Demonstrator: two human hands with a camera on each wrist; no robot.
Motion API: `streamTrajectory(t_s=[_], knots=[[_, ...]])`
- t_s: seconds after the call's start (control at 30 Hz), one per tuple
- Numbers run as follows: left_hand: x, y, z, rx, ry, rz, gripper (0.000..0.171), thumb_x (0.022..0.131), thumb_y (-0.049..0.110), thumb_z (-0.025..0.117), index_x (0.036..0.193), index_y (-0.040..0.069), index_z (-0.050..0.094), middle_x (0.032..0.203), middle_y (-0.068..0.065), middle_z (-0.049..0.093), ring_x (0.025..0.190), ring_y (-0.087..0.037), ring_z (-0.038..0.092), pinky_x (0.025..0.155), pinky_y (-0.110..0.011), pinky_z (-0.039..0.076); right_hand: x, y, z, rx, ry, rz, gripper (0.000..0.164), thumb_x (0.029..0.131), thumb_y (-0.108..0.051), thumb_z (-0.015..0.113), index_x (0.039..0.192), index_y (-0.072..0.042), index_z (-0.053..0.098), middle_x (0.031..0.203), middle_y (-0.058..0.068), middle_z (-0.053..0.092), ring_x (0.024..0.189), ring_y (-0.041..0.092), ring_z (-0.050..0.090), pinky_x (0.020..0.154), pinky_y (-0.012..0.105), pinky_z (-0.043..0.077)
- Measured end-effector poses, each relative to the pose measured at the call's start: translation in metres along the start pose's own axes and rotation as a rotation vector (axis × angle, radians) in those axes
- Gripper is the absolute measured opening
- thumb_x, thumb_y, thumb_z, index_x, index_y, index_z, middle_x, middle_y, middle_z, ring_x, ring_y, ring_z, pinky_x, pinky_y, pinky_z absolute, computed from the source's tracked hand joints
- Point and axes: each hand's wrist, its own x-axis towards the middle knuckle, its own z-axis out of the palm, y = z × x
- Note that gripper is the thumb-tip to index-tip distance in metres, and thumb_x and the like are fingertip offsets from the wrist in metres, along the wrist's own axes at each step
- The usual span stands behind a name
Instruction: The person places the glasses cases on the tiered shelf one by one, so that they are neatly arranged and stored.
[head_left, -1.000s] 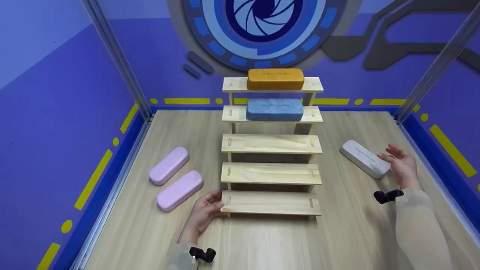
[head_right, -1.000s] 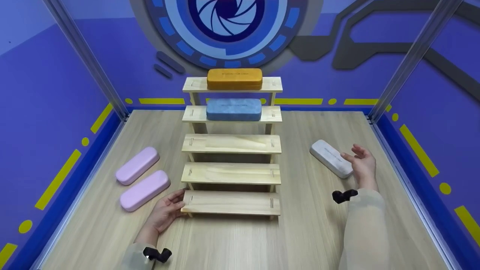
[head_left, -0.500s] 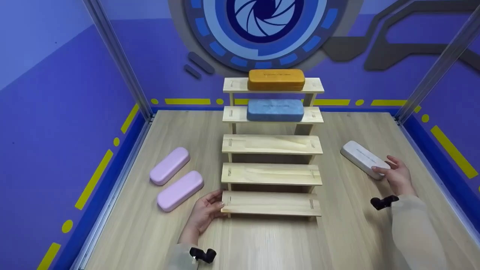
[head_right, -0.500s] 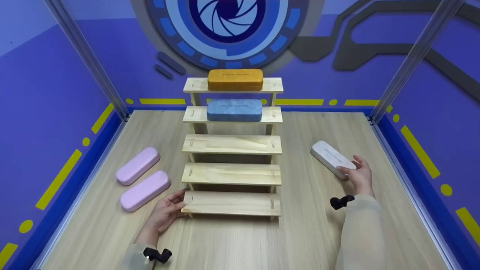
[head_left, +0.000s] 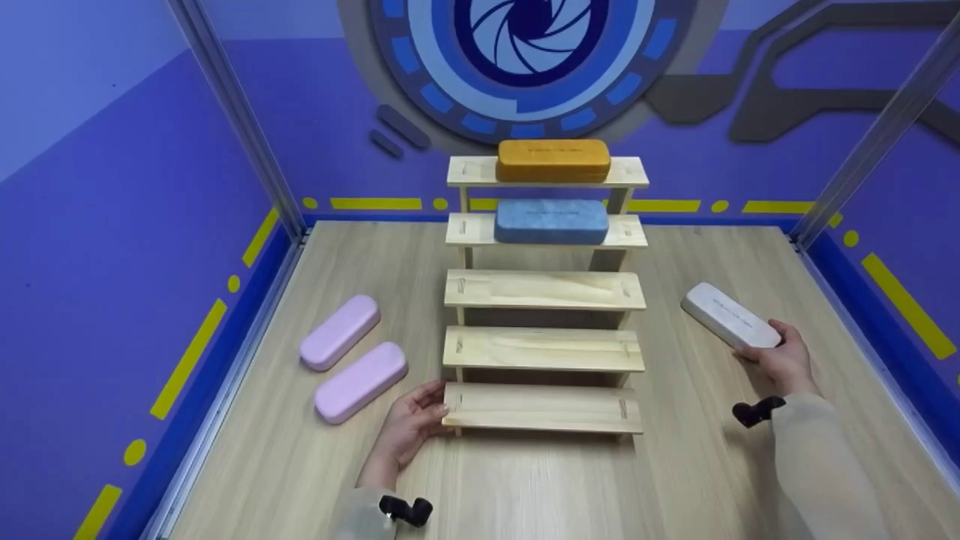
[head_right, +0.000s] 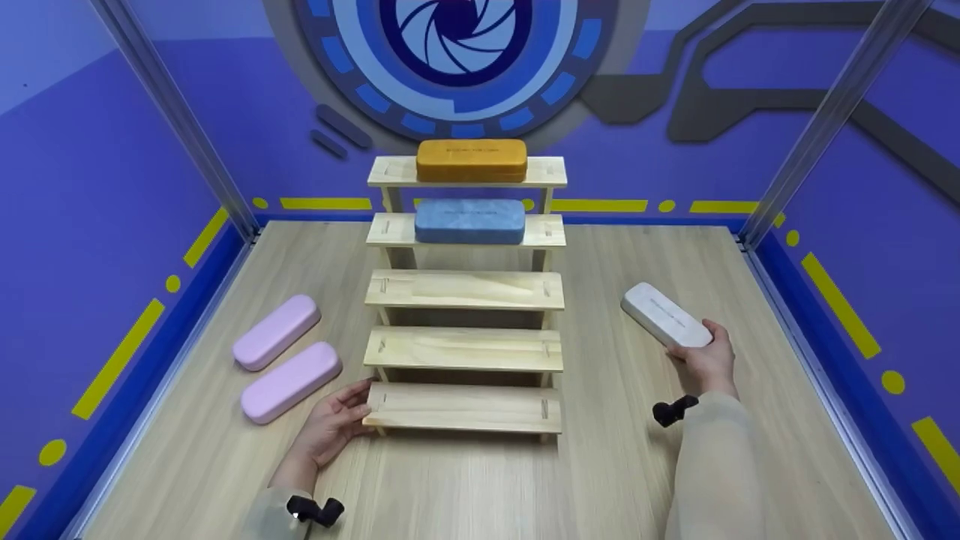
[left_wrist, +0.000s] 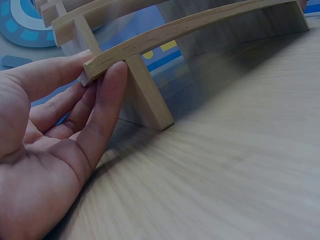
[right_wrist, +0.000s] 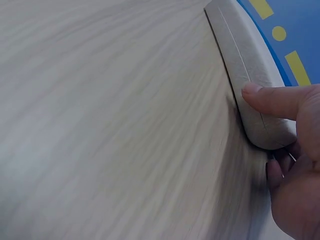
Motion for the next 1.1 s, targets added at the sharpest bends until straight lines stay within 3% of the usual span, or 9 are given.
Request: streamTrajectory(t_s=[0.2, 0.47, 0.63, 0.87, 1.1], knots=[[0.0001, -0.0007, -0.0003, 0.006, 0.001, 0.0, 0.066, 0.094, -0.006, 0.062, 0.151, -0.016, 0.031, 0.124, -0.003, 0.063, 0.103, -0.013, 0.064, 0.082, -0.033, 0.064, -0.0006, -0.002, -0.0006, 0.008, 0.019, -0.003, 0.1, 0.09, -0.008, 0.076, 0.165, -0.006, 0.01, 0.171, 0.022, 0.012, 0.153, 0.036, 0.022, 0.131, 0.049, 0.021], [0.0001, -0.0002, 0.001, 0.018, 0.008, -0.005, 0.064, 0.094, -0.006, 0.062, 0.151, -0.015, 0.034, 0.125, -0.001, 0.063, 0.102, -0.012, 0.063, 0.082, -0.028, 0.063, -0.0046, -0.0059, -0.0017, 0.246, 0.006, 0.055, 0.102, 0.087, -0.001, 0.079, 0.165, -0.023, 0.017, 0.174, 0.007, 0.009, 0.151, 0.021, 0.024, 0.128, 0.038, 0.027], [0.0003, -0.0002, 0.0011, 0.016, 0.004, -0.009, 0.063, 0.094, -0.006, 0.062, 0.15, -0.014, 0.035, 0.124, 0.0, 0.064, 0.103, -0.012, 0.064, 0.082, -0.026, 0.062, -0.0041, -0.0077, -0.0026, 0.293, 0.022, 0.057, 0.102, 0.086, 0.0, 0.079, 0.164, -0.025, 0.02, 0.174, 0.002, 0.009, 0.151, 0.018, 0.022, 0.126, 0.034, 0.031], [0.0002, 0.0003, 0.0016, 0.013, 0.0, -0.017, 0.064, 0.095, -0.006, 0.061, 0.151, -0.015, 0.033, 0.125, -0.001, 0.064, 0.105, -0.012, 0.065, 0.084, -0.027, 0.062, -0.0033, -0.0066, -0.0037, 0.22, 0.09, 0.056, 0.099, 0.087, -0.019, 0.084, 0.164, -0.023, 0.023, 0.174, 0.002, 0.011, 0.155, 0.021, 0.015, 0.134, 0.041, 0.006], [-0.0008, 0.0015, 0.002, 0.018, 0.005, -0.012, 0.064, 0.095, -0.006, 0.062, 0.151, -0.015, 0.033, 0.127, -0.002, 0.064, 0.104, -0.012, 0.065, 0.083, -0.028, 0.063, -0.0063, -0.0096, -0.0036, 0.267, 0.117, 0.04, 0.096, 0.087, -0.009, 0.082, 0.163, -0.022, 0.026, 0.173, 0.002, 0.015, 0.151, 0.015, 0.02, 0.129, 0.026, 0.021]])
